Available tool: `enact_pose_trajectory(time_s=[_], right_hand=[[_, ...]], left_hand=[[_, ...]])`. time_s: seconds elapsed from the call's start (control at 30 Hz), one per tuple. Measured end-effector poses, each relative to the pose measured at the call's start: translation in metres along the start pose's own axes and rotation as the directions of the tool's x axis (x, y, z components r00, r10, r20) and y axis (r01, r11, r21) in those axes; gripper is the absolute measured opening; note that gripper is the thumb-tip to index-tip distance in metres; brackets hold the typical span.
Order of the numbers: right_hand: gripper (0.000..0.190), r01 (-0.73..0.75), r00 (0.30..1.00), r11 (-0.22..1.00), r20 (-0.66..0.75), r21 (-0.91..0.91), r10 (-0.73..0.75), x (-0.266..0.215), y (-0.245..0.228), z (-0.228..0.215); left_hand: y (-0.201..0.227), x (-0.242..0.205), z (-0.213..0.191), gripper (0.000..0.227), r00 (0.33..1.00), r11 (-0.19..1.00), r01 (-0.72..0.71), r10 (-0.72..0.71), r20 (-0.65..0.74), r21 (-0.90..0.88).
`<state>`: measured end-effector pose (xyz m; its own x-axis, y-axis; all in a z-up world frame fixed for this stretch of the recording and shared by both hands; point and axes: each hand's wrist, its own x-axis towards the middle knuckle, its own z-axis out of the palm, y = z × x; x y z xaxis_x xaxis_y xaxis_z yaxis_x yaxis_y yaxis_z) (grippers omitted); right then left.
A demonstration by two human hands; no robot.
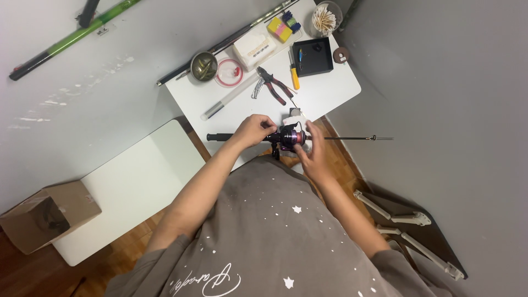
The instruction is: Replacing a part or repairing a baitcasting fishing reel using tools.
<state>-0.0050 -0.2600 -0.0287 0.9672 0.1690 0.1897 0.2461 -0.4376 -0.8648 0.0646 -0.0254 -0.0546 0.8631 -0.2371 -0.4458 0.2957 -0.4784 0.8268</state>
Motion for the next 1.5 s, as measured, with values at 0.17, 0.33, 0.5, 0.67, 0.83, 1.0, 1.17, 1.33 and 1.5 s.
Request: enact_pose_trajectory(time_s=[0.17,0.33,0.5,0.67,0.83,1.0,1.17,1.33,1.5], right_hand=[[0.037,-0.149,0.985,0.987,-0.076,0.059,0.153,-0.059,0.057,0.008],[0.026,-0.497,0.844,0.859,0.295,0.118,0.448,-0.089,0.091,0.036],[0.037,-0.814,0.515,0.561,0.635,0.152,0.576,-0.065,0.062,0.069],[0.032,-0.805,0.532,0.066,0.668,0.590,0.520,-0.078,0.103,0.105],[0.035,-0.707,0.562,-0.043,0.598,0.706,0.572,-0.078,0.095,0.090],[0.036,-0.688,0.562,-0.103,0.617,0.718,0.550,-0.088,0.089,0.092],[0.039,-0.743,0.527,-0.066,0.643,0.666,0.555,-0.067,0.054,0.071],[0.037,-0.850,0.444,0.049,0.666,0.524,0.599,-0.054,0.043,0.078],[0.033,-0.734,0.473,-0.076,0.590,0.674,0.654,-0.068,0.077,0.095]], left_hand=[[-0.006,0.003,0.005,0.018,1.000,1.000,-0.015,0.015,-0.011,-0.021],[0.001,-0.003,0.007,0.018,1.000,1.000,-0.007,0.007,-0.019,0.009],[-0.010,-0.005,0.012,0.019,0.994,0.996,-0.085,0.085,-0.071,0.000],[-0.011,-0.008,0.014,0.019,0.992,0.996,-0.088,0.086,-0.088,-0.018],[-0.006,-0.012,0.014,0.018,0.990,0.994,-0.103,0.100,-0.098,-0.031],[-0.012,-0.009,0.018,0.017,0.985,0.991,-0.134,0.130,-0.113,-0.023],[-0.009,-0.012,0.019,0.018,0.987,0.993,-0.113,0.114,-0.113,0.013],[-0.009,-0.015,0.020,0.019,0.983,0.990,-0.140,0.138,-0.122,-0.010],[-0.011,-0.012,0.021,0.019,0.983,0.992,-0.127,0.127,-0.134,0.012]])
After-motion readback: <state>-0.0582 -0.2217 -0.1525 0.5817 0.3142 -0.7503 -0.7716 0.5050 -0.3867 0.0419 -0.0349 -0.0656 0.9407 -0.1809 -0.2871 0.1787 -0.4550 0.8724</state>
